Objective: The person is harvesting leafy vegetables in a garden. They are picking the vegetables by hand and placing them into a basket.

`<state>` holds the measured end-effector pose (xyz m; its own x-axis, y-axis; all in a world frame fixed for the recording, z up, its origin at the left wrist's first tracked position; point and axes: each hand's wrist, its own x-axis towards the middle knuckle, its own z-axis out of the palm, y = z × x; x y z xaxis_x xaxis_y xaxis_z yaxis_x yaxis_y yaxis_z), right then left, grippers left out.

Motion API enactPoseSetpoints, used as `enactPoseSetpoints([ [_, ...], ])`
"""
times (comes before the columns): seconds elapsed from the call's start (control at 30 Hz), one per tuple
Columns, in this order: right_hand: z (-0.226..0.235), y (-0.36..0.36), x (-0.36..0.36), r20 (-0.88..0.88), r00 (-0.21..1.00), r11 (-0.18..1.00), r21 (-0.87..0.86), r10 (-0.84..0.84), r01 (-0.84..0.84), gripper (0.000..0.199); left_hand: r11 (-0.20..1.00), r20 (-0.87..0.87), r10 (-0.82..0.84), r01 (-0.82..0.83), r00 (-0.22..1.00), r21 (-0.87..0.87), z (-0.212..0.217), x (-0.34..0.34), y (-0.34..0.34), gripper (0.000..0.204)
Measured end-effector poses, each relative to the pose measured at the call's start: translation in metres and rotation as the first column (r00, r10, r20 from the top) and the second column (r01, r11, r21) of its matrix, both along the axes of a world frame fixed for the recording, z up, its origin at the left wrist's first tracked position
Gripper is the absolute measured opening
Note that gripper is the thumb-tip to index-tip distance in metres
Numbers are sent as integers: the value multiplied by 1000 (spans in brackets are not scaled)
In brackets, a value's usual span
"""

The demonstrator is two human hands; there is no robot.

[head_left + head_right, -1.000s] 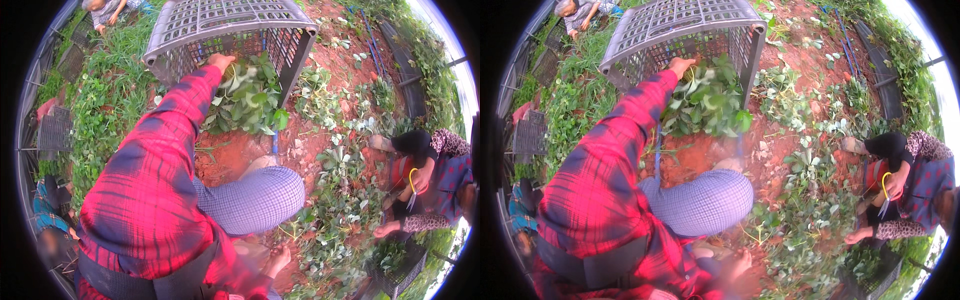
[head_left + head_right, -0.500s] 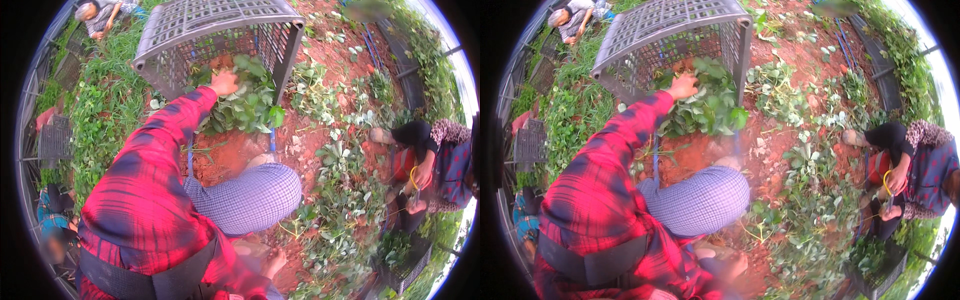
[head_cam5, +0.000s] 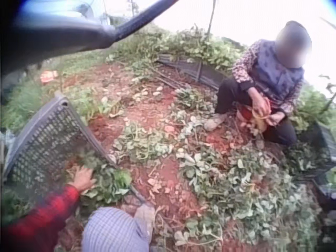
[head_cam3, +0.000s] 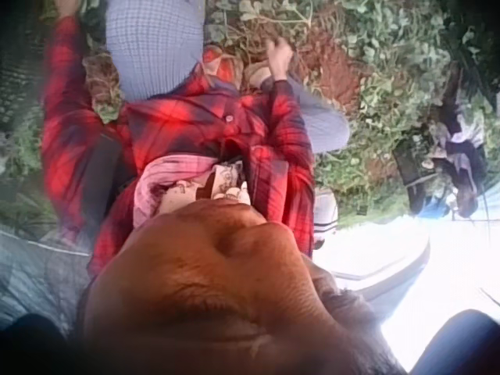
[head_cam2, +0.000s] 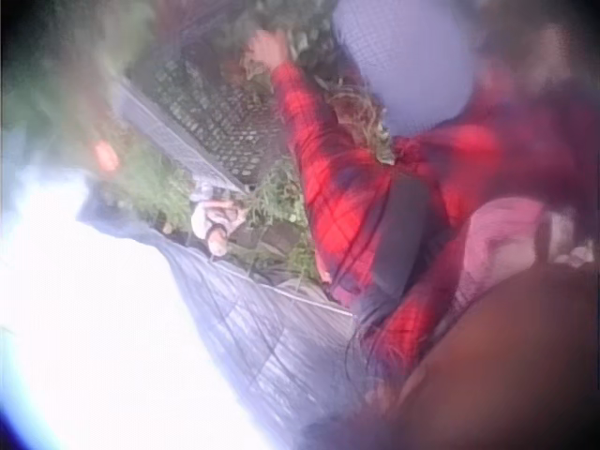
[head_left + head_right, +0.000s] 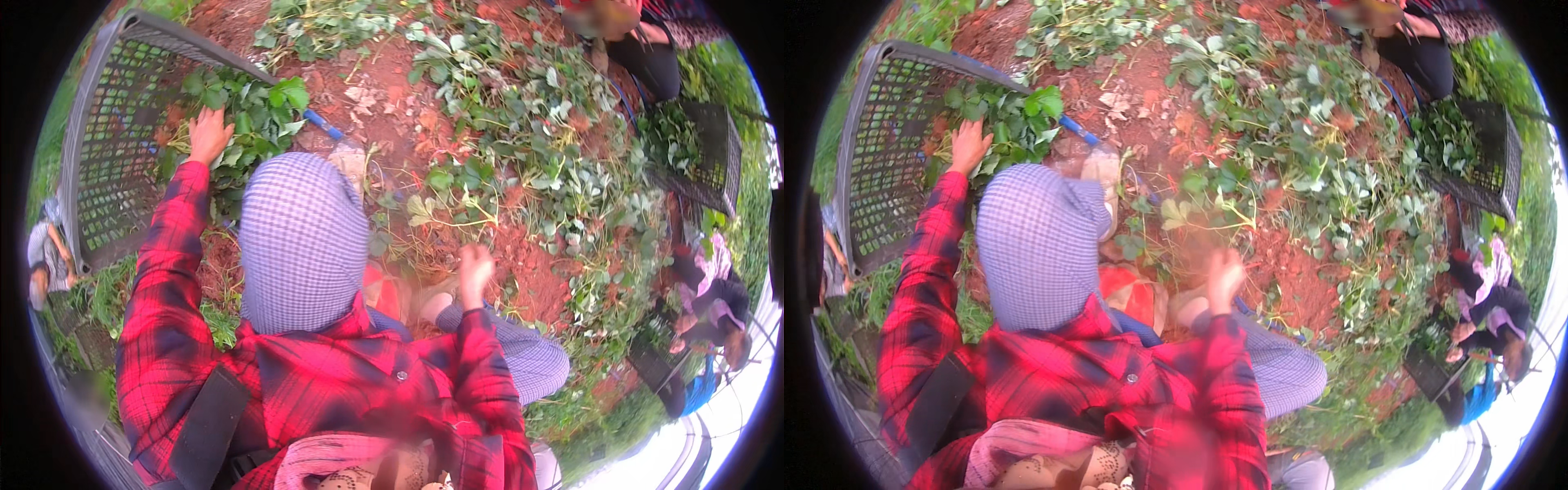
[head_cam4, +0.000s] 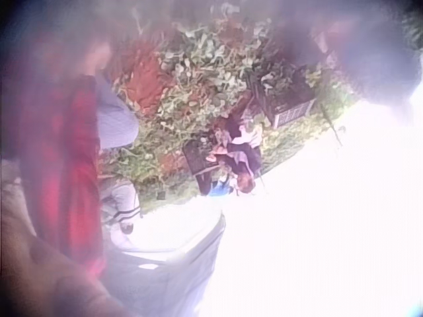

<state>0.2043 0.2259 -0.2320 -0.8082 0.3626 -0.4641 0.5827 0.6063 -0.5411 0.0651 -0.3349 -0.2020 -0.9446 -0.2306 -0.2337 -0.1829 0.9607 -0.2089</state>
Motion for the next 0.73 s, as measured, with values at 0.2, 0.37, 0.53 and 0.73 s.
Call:
enactPoseSetpoints([
  [0.2,-41,83,-45,-95,881,862,183,-464,473,13,997,57,31,-35,998,63,16,-15,-15,53],
  [0.37,-41,70,-52,468,686,611,-327,-558,721,13,966,-126,-152,174,980,192,98,-52,32,42],
  [0.53,29,49,-61,52,852,678,-582,-522,450,9,707,-541,-344,591,767,388,188,-97,168,29],
  [0.73,135,30,-64,-193,955,801,-595,-225,68,20,229,-520,-692,835,501,500,236,-77,332,25],
])
